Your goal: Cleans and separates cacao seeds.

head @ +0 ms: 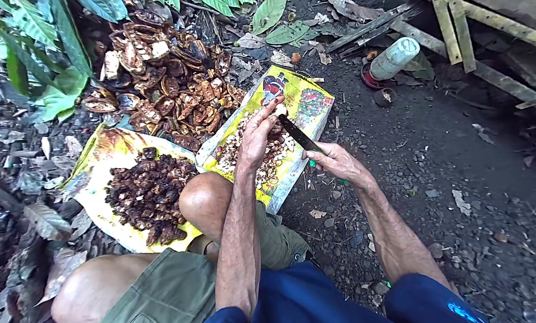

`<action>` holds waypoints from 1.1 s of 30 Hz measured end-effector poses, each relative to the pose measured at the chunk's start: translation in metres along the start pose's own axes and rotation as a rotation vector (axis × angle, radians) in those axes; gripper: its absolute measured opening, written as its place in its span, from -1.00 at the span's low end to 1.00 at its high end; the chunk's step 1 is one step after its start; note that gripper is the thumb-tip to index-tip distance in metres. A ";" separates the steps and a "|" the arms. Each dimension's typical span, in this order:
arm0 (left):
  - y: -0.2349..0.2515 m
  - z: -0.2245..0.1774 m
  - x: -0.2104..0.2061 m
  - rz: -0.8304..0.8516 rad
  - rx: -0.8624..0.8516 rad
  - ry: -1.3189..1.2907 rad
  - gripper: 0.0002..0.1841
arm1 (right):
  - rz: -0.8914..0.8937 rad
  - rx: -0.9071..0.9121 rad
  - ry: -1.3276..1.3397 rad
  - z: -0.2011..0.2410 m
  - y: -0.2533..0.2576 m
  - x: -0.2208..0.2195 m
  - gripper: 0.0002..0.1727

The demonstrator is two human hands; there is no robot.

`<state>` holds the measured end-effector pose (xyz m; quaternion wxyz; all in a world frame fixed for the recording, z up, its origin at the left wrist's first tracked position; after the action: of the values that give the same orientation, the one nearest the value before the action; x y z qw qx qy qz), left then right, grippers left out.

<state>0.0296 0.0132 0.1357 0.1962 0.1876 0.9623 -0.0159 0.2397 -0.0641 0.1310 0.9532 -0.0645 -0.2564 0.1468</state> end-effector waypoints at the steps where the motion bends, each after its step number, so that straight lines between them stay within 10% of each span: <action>1: 0.000 0.000 0.000 -0.009 0.002 0.001 -0.50 | -0.005 -0.007 0.034 -0.001 0.000 -0.004 -0.69; 33: 0.006 0.006 0.008 -0.164 0.022 -0.214 -0.54 | -0.410 -0.085 -0.312 0.030 -0.017 -0.064 -0.64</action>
<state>0.0273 0.0206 0.1277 0.2939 0.1075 0.9477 -0.0623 0.1762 -0.0985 0.1302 0.9084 -0.0279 -0.4138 -0.0524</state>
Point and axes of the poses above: each hand's wrist, its own y-axis towards the middle knuckle, its own x-axis out of the back of the hand, z = x × y, the point moved 4 cm from there along y, towards the middle knuckle, and after that the axes turned 4 degrees about y, right-handed, at the moved point
